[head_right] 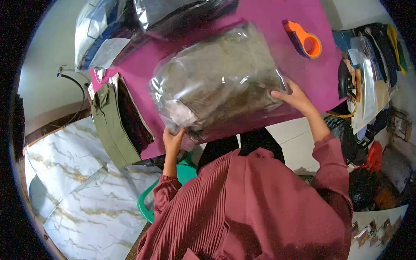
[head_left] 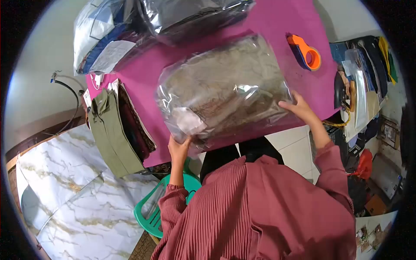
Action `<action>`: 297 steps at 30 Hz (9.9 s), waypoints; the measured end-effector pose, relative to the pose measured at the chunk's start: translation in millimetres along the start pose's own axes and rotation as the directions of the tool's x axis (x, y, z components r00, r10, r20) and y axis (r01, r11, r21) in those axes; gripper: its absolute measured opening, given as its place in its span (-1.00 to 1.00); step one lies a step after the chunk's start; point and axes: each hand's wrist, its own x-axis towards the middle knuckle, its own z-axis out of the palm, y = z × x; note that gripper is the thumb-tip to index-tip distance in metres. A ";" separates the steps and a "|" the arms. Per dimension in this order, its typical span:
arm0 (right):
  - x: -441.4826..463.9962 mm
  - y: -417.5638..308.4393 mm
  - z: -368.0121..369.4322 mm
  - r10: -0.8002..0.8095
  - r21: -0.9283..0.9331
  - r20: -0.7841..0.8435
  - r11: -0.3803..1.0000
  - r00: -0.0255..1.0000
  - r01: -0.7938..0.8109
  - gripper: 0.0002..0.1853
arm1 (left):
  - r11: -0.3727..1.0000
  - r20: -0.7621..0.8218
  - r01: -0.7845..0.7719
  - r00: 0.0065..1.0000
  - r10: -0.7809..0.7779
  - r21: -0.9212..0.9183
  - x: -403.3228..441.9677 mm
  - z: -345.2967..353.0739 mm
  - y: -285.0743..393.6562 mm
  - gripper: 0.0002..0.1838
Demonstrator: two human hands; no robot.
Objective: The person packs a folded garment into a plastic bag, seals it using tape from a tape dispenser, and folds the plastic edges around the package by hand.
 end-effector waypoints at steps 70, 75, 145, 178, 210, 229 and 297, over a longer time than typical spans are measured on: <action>-61.3 70.0 40.8 0.212 0.439 -0.472 0.898 0.856 0.020 -0.77 | 0.719 0.197 -0.327 0.945 0.261 0.613 175.0 57.0 319.4 -0.27; 1.8 41.4 -11.1 0.082 0.505 -0.457 0.844 0.886 0.182 -0.63 | 0.861 0.070 -0.430 0.901 0.429 0.272 159.3 13.2 237.2 -0.25; 55.8 23.6 10.9 0.086 0.496 -0.382 0.859 0.920 0.125 -0.74 | 0.121 0.492 -0.937 0.278 0.825 0.326 -18.7 176.9 266.9 -0.25; 117.2 -29.6 -48.9 -0.123 -0.323 0.182 0.930 0.976 0.177 -0.80 | 0.271 0.871 -0.938 0.309 0.382 0.214 23.8 176.6 318.3 0.04; -7.1 -30.5 -26.8 -0.486 -0.423 -0.473 0.857 0.734 0.294 -0.53 | -0.027 0.527 -0.947 0.154 0.836 0.320 -15.6 181.3 263.9 -0.21; 39.3 42.2 -8.4 0.287 0.459 -0.185 0.871 0.940 -0.176 -0.50 | 0.156 0.412 -0.918 0.310 0.857 0.365 -26.7 184.1 270.8 -0.17; 8.3 -29.2 11.6 0.029 0.103 -0.382 0.995 0.924 0.011 -0.65 | 0.762 0.729 -0.604 0.627 0.273 0.234 36.9 174.1 303.8 -0.73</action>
